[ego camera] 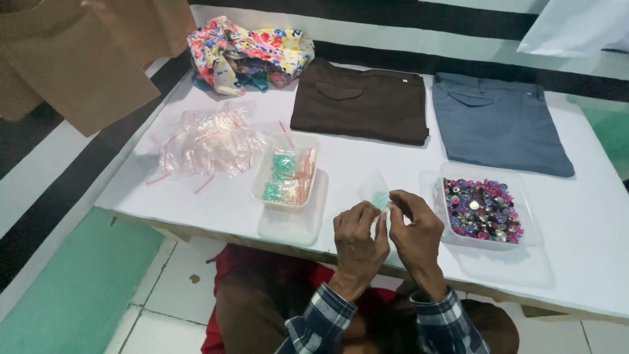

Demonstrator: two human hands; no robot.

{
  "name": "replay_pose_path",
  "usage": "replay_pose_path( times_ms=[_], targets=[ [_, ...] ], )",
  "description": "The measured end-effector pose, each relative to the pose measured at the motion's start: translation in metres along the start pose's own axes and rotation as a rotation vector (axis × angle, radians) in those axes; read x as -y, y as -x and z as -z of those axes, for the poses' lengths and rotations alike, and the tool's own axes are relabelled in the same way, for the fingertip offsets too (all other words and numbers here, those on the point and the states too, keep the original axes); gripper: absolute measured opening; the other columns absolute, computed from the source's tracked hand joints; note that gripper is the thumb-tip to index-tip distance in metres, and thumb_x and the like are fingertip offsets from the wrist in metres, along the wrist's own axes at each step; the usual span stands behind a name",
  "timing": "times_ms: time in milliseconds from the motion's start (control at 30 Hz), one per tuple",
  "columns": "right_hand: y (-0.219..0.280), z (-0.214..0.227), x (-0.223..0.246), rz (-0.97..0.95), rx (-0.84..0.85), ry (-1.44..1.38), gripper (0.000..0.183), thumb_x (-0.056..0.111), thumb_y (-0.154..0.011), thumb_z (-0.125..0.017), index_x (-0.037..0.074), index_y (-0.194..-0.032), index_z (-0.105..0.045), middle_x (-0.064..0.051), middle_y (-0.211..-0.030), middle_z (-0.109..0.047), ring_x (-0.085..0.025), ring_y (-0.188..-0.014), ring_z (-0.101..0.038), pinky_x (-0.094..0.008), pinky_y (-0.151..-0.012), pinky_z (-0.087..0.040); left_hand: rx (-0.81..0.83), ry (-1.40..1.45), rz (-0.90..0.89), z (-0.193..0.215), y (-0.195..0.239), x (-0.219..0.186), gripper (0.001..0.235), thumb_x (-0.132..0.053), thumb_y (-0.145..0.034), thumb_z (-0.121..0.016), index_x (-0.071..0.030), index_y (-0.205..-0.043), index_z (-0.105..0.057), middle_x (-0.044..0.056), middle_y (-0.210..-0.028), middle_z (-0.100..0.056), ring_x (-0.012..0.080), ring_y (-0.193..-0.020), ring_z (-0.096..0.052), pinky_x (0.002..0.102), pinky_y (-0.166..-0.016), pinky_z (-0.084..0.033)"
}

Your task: Picking small decorative items or buttons one by one from a container and placing them into small plastic bags.

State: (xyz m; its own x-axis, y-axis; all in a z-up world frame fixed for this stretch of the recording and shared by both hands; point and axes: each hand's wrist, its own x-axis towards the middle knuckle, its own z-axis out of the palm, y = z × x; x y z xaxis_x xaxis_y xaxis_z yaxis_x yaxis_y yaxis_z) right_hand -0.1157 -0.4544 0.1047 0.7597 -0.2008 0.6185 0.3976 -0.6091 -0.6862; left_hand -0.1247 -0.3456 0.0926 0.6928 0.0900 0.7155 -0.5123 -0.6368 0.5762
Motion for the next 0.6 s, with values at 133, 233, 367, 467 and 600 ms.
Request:
replay_pose_path(
  times_ms=[133, 233, 367, 467, 600],
  targets=[
    [-0.001, 0.0, -0.001, 0.114, 0.063, 0.065, 0.027, -0.009, -0.087, -0.069, 0.007, -0.108, -0.076, -0.014, -0.098, -0.076, -0.037, -0.087, -0.074, -0.04, -0.072, -0.062, 0.045, -0.085, 0.017, 0.004, 0.0, 0.004, 0.011, -0.02, -0.087, -0.073, -0.009, -0.088, -0.073, 0.01, -0.094, -0.065, 0.0282, -0.078, -0.068, 0.044, -0.076, -0.049],
    [-0.004, 0.0, 0.002, 0.194, 0.088, 0.132, 0.035, -0.013, -0.085, -0.069, 0.008, -0.111, -0.076, -0.01, -0.102, -0.075, -0.032, -0.088, -0.075, -0.037, -0.075, -0.062, 0.165, -0.108, 0.078, 0.005, -0.006, 0.005, 0.014, -0.019, -0.094, -0.067, -0.01, -0.089, -0.076, 0.011, -0.087, -0.065, 0.0284, -0.074, -0.072, 0.04, -0.068, -0.052],
    [-0.007, 0.0, 0.007, 0.204, 0.081, 0.136, 0.039, -0.014, -0.086, -0.065, 0.002, -0.121, -0.07, -0.017, -0.106, -0.073, -0.036, -0.089, -0.074, -0.043, -0.076, -0.062, 0.256, -0.006, 0.168, 0.001, -0.002, 0.011, 0.016, -0.017, -0.096, -0.061, -0.01, -0.088, -0.073, 0.003, -0.051, -0.061, 0.0243, -0.051, -0.071, 0.029, -0.05, -0.053],
    [-0.006, 0.001, 0.0, 0.15, 0.067, 0.133, 0.038, -0.011, -0.088, -0.066, 0.0, -0.124, -0.066, -0.019, -0.103, -0.073, -0.036, -0.086, -0.074, -0.043, -0.075, -0.062, 0.215, -0.003, 0.175, 0.001, -0.004, 0.013, 0.014, -0.015, -0.092, -0.062, -0.011, -0.082, -0.07, 0.001, -0.043, -0.058, 0.0202, -0.044, -0.069, 0.024, -0.047, -0.049],
    [-0.005, 0.009, -0.008, 0.091, 0.186, 0.153, 0.027, -0.002, -0.089, -0.071, 0.006, -0.115, -0.068, -0.015, -0.092, -0.076, -0.033, -0.082, -0.076, -0.039, -0.073, -0.063, 0.146, -0.037, 0.156, -0.001, -0.009, 0.021, 0.01, -0.013, -0.087, -0.063, -0.012, -0.079, -0.07, 0.0, -0.048, -0.059, 0.0172, -0.044, -0.066, 0.025, -0.046, -0.05]
  ],
)
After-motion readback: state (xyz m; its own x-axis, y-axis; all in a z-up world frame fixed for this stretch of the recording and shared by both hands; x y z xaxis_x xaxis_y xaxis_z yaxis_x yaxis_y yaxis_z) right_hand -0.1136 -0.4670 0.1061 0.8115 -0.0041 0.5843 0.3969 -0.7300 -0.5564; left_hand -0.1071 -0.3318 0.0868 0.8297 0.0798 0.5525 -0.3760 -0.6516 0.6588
